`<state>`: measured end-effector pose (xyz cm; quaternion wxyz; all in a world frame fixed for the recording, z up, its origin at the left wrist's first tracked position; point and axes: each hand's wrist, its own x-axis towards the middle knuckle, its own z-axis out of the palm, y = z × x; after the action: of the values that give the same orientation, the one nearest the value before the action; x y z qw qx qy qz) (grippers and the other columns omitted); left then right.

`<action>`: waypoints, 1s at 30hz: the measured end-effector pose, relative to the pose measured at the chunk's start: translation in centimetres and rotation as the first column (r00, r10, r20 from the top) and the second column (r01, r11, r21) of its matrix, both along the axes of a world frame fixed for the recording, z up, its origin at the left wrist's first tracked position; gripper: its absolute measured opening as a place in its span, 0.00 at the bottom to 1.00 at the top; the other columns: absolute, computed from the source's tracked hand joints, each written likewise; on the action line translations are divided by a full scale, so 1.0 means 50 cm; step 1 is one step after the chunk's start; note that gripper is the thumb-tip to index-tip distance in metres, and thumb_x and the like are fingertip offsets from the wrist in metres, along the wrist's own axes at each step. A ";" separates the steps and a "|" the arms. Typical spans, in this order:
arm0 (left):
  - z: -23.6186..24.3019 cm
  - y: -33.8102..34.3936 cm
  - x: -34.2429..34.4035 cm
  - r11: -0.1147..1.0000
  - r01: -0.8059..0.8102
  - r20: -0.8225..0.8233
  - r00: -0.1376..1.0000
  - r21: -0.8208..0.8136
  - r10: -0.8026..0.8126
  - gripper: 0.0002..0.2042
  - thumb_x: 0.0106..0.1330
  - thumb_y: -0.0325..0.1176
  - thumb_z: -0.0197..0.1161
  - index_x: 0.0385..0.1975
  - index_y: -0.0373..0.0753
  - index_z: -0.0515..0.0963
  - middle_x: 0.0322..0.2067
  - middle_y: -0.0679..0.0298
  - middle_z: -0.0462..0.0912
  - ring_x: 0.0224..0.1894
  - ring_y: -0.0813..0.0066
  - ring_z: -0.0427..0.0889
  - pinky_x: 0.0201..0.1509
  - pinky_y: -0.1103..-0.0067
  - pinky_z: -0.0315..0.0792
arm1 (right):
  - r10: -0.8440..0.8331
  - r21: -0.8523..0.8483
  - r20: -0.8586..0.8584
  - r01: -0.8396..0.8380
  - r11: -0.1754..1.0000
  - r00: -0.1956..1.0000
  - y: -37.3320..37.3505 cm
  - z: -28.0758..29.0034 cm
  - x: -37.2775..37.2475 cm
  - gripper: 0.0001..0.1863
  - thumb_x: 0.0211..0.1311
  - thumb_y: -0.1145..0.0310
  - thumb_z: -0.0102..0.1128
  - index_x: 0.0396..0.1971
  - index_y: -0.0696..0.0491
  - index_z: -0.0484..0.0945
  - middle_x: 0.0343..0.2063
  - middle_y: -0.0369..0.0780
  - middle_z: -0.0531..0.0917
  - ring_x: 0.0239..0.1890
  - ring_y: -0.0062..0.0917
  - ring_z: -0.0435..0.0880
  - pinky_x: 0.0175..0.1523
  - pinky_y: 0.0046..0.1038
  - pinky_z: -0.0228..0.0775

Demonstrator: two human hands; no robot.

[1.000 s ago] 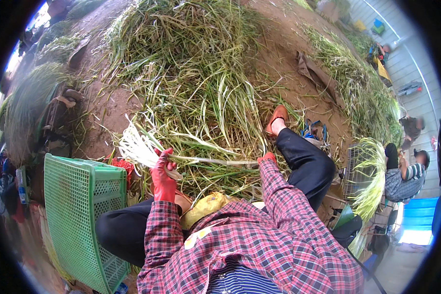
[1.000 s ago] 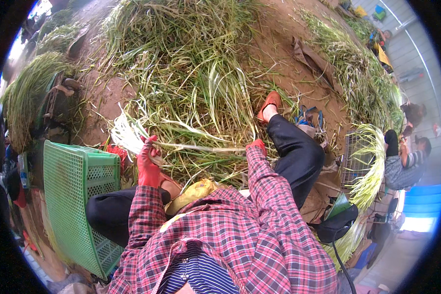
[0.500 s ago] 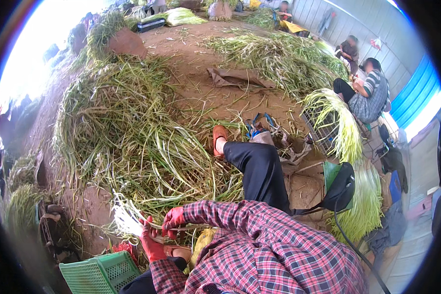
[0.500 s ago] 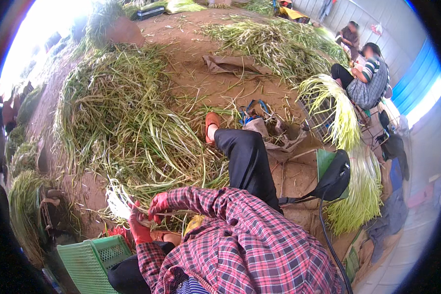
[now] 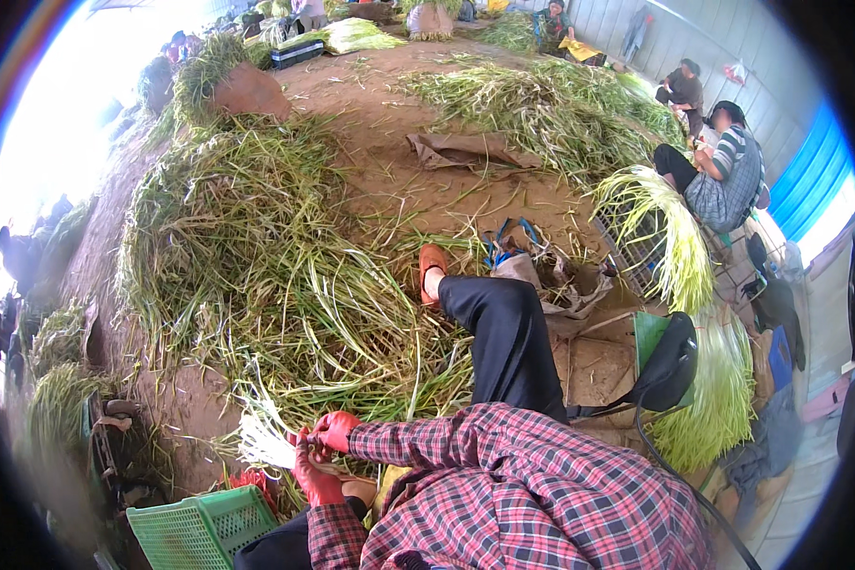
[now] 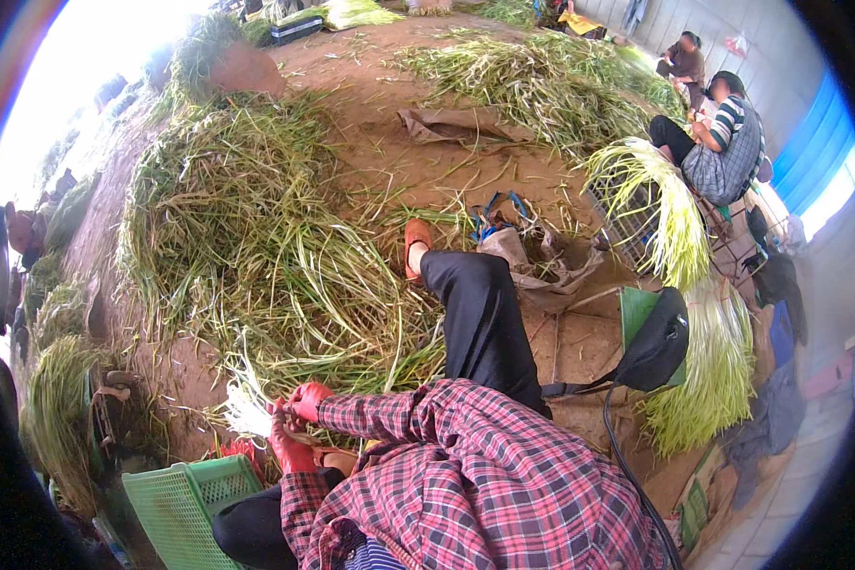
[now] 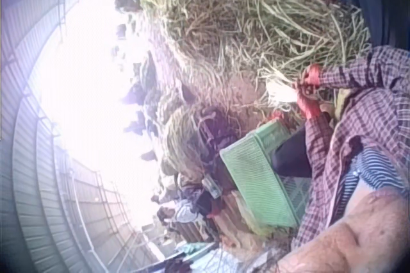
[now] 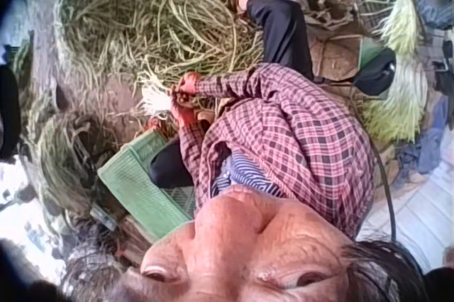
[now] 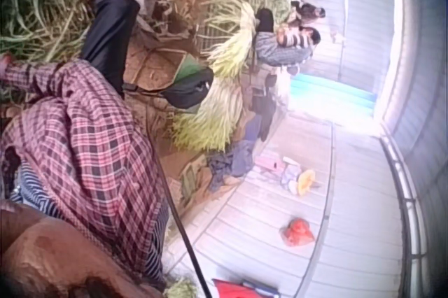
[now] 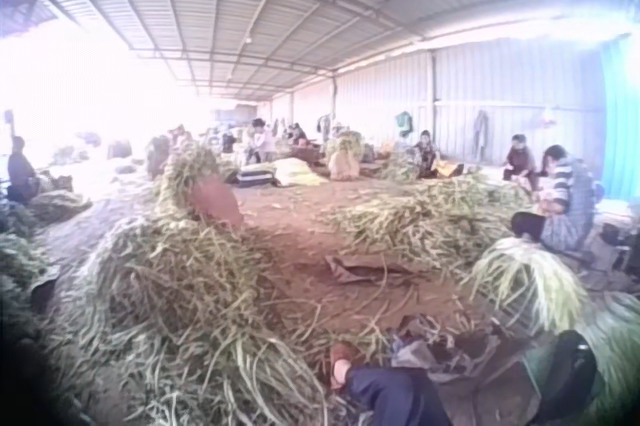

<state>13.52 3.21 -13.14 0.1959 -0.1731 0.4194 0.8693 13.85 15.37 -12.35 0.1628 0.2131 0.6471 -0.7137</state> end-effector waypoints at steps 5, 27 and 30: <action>-0.003 -0.004 -0.009 0.998 -0.021 -0.043 0.999 0.056 0.023 0.18 0.63 0.33 0.56 0.52 0.39 0.67 0.32 0.63 0.77 0.28 0.77 0.78 0.27 0.83 0.74 | -0.079 -0.096 0.043 0.083 0.992 0.996 -0.006 -0.049 -0.018 0.07 0.55 0.70 0.62 0.30 0.57 0.76 0.28 0.39 0.82 0.28 0.18 0.79 0.37 0.21 0.72; 0.031 -0.078 -0.072 0.872 -0.479 -0.147 0.874 -0.100 0.463 0.18 0.62 0.32 0.58 0.52 0.37 0.69 0.30 0.62 0.81 0.11 0.85 0.63 0.26 0.84 0.75 | 0.699 0.798 -0.185 -0.310 0.518 0.691 0.133 -0.069 0.066 0.09 0.63 0.63 0.47 0.33 0.53 0.73 0.30 0.39 0.79 0.29 0.24 0.78 0.37 0.25 0.74; 0.055 -0.152 -0.118 0.852 -0.448 -0.086 0.870 0.269 0.485 0.16 0.62 0.30 0.57 0.50 0.43 0.71 0.32 0.69 0.81 0.12 0.87 0.62 0.27 0.86 0.72 | 0.846 0.781 0.367 -0.622 -0.054 0.388 0.224 -0.103 0.125 0.11 0.62 0.60 0.49 0.35 0.52 0.74 0.32 0.39 0.80 0.29 0.23 0.77 0.37 0.27 0.73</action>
<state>7.61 -4.40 -10.40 -0.0341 -0.1785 0.2699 0.9456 20.10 26.55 -17.50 0.3186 -0.2096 0.9182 -0.1074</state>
